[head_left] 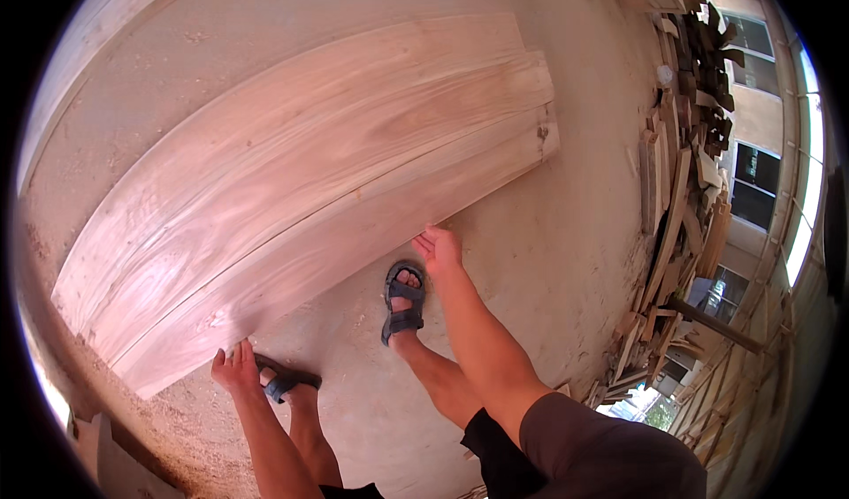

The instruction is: The person walks through a workshop, picks up several wooden planks from the floor, and arranges them side by side. They then use a tape measure to measure the width of the arranged planks.

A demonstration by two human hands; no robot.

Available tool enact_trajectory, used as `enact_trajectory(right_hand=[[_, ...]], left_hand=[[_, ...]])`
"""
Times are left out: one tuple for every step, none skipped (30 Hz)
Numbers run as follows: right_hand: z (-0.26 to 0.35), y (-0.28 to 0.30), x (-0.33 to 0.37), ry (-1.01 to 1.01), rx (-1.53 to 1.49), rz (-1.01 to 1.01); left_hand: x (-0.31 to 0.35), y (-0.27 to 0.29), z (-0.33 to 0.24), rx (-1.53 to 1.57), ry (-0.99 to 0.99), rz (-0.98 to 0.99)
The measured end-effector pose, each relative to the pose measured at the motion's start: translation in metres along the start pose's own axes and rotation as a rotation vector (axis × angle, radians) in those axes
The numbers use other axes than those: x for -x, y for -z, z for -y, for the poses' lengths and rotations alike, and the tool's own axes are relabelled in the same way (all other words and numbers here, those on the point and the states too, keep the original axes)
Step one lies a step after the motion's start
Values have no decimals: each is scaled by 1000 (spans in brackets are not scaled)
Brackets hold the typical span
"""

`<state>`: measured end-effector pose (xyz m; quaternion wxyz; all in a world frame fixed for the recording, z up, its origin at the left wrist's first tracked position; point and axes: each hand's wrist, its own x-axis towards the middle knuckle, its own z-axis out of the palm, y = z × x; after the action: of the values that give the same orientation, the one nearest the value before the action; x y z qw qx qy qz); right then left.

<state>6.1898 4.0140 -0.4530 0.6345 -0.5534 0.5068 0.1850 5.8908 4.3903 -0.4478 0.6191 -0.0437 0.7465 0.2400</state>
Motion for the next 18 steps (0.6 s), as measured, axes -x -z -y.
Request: enact_trajectory(right_hand=[[-7,-8,24,-33,64,12],[-9,-12,49,-63,132,25],[-13,-16,81,-78,224,80],[-9,-19,107,-78,319,143],[-6,-18,133,-60,446,212],[-5,-16,162,-43,576,296],[-1,-10,191,-13,646,434],[5,-8,222,20,754,491],[9,-2,250,39,783,588],[14,8,273,56,905,594],[15,12,299,25,912,569],[22,23,319,6,923,510],[27,32,336,-3,963,520],[33,46,349,-2,1000,501],[46,56,354,6,1029,496],[52,67,363,13,1052,485],[59,80,377,11,1064,462],[70,91,385,16,1078,438]], left_hand=[[10,16,-19,-114,-8,11],[16,34,-28,-213,-51,202],[26,46,-43,-266,-85,294],[54,51,-44,-472,-204,338],[88,44,-40,-585,-265,275],[122,47,-45,-686,-288,257],[144,53,-48,-795,-316,297],[165,64,-53,-865,-358,343],[186,73,-58,-938,-402,388],[206,81,-61,-1005,-447,434],[223,94,-70,-1131,-505,413],[252,98,-75,-1176,-477,407],[270,115,-82,-1150,-445,389],[294,121,-89,-1124,-413,402],[309,130,-91,-1120,-417,409],[321,144,-98,-1125,-420,418],[333,159,-110,-1151,-419,400],[342,171,-119,-1171,-417,386]])
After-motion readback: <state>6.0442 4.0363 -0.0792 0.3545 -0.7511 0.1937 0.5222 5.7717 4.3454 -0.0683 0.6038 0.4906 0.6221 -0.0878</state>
